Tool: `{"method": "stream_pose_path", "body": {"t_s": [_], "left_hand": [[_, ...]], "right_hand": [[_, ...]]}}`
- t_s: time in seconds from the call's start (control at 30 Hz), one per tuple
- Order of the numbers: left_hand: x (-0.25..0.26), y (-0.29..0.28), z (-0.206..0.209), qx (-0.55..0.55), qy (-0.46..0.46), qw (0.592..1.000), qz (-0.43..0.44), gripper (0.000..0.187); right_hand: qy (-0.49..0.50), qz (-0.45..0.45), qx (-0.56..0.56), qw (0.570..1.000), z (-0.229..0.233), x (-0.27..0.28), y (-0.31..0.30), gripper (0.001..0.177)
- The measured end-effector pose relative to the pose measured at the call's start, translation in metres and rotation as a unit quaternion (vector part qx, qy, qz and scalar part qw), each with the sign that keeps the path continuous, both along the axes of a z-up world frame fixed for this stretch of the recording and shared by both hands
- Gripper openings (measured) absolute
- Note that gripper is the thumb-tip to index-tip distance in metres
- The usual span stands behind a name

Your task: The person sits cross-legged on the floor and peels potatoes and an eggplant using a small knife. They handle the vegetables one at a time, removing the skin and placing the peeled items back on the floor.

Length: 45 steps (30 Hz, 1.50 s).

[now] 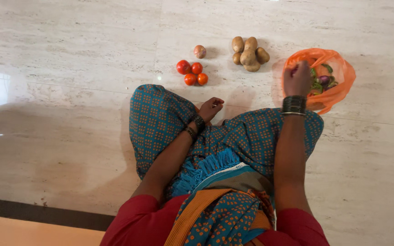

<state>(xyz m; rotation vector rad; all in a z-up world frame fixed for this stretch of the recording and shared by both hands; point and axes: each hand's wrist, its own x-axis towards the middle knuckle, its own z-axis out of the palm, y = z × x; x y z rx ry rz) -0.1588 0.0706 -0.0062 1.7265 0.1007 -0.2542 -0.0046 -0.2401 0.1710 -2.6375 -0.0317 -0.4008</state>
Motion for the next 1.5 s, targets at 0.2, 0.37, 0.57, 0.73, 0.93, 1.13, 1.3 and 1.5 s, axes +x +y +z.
{"method": "stream_pose_path", "body": {"t_s": [0.2, 0.37, 0.57, 0.73, 0.93, 1.13, 1.3, 1.5], "left_hand": [[0.000, -0.008, 0.046, -0.399, 0.168, 0.901, -0.013, 0.066], [-0.003, 0.011, 0.050, -0.526, 0.141, 0.827, 0.141, 0.065], [0.007, 0.028, 0.016, -0.479, 0.035, 0.862, 0.164, 0.045], [0.000, 0.017, 0.037, -0.362, -0.013, 0.922, 0.137, 0.038], [0.002, -0.009, 0.034, -0.552, 0.097, 0.813, 0.155, 0.035], [0.017, 0.010, 0.065, -0.515, 0.114, 0.818, 0.230, 0.039], [0.015, 0.023, 0.084, -0.483, 0.146, 0.838, 0.207, 0.046], [0.012, 0.010, 0.092, -0.452, 0.092, 0.857, 0.231, 0.028]], "right_hand": [[0.015, 0.207, 0.211, 0.955, -0.019, -0.095, 0.152, 0.040], [0.069, 0.316, 0.262, 0.909, -0.019, -0.142, 0.217, 0.068], [0.035, 0.406, 0.279, 0.870, -0.002, -0.152, 0.223, 0.065], [0.008, 0.357, 0.277, 0.892, -0.012, -0.142, 0.218, 0.064], [0.082, 0.157, 0.367, 0.913, -0.064, -0.126, 0.216, 0.053], [0.086, 0.216, 0.350, 0.908, -0.051, -0.142, 0.215, 0.037], [0.090, 0.106, 0.430, 0.892, -0.046, -0.116, 0.206, 0.029], [-0.014, 0.211, 0.196, 0.957, -0.016, -0.124, 0.206, 0.047]]}}
